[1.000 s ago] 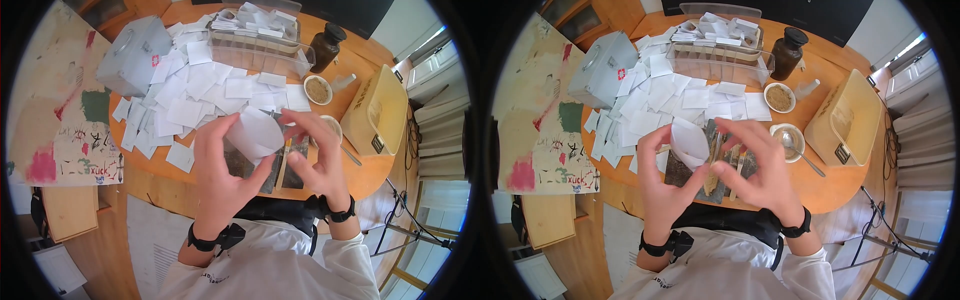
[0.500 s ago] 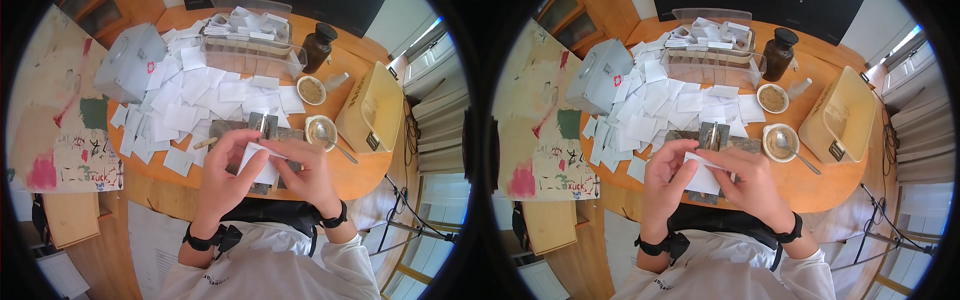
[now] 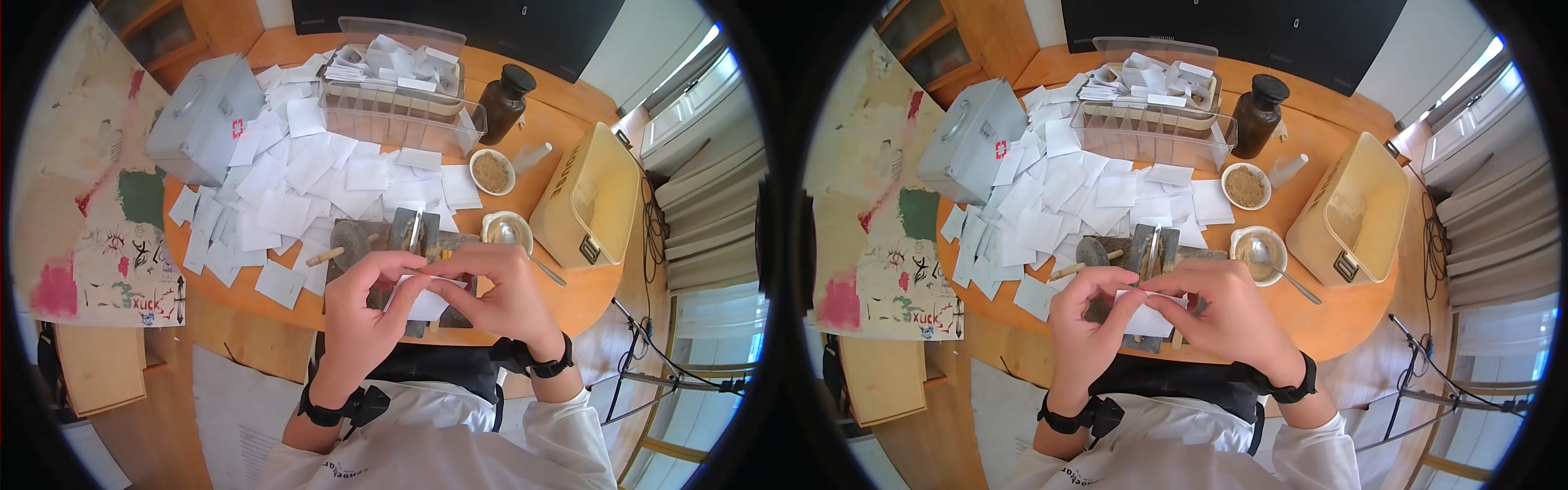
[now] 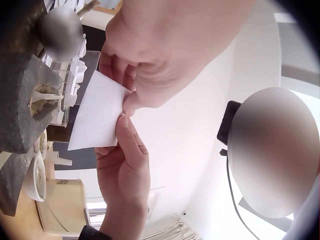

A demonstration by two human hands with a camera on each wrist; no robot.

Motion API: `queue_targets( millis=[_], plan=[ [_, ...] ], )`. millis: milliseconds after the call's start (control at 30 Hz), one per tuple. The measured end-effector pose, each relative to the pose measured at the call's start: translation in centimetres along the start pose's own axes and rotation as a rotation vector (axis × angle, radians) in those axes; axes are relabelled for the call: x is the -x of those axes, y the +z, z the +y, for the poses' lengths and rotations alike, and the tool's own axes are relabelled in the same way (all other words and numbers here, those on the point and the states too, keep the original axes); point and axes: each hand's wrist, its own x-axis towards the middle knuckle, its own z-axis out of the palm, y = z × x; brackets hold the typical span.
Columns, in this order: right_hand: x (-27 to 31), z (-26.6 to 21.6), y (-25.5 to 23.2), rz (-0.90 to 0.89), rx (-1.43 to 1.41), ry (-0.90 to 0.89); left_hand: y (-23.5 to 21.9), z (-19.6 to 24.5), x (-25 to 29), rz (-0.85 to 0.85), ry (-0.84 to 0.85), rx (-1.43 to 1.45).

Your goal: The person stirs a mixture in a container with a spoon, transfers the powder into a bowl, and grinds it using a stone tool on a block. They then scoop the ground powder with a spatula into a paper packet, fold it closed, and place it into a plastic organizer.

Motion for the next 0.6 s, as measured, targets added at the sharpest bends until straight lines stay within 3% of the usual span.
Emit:
queue_targets(
  millis=[67,133,267,367,467,600],
  plan=[
    [-0.7,-0.9,-0.9,-0.046,0.049,-0.010,0.0,0.1,0.1,-0.004,0.001,-0.010],
    [-1.8,-1.3,-1.7,-0.087,0.091,-0.021,-0.1,0.2,0.1,0.105,0.151,-0.127],
    [-5.8,-0.7,-4.1,0.208,0.511,-0.211,-1.5,1.3,-0.3,0.294,0.301,-0.173],
    [-10.6,3.1,-6.2,0.393,0.704,-0.287,-3.9,0.6,0.7,0.312,0.377,-0.486],
    [-14.3,8.7,-8.0,0.462,0.682,-0.296,-6.2,0.4,1.7,0.304,0.312,-0.487],
    [-16.0,13.4,-8.5,0.535,0.663,-0.110,-8.3,-0.3,2.7,0.503,0.260,-0.489]
  ],
)
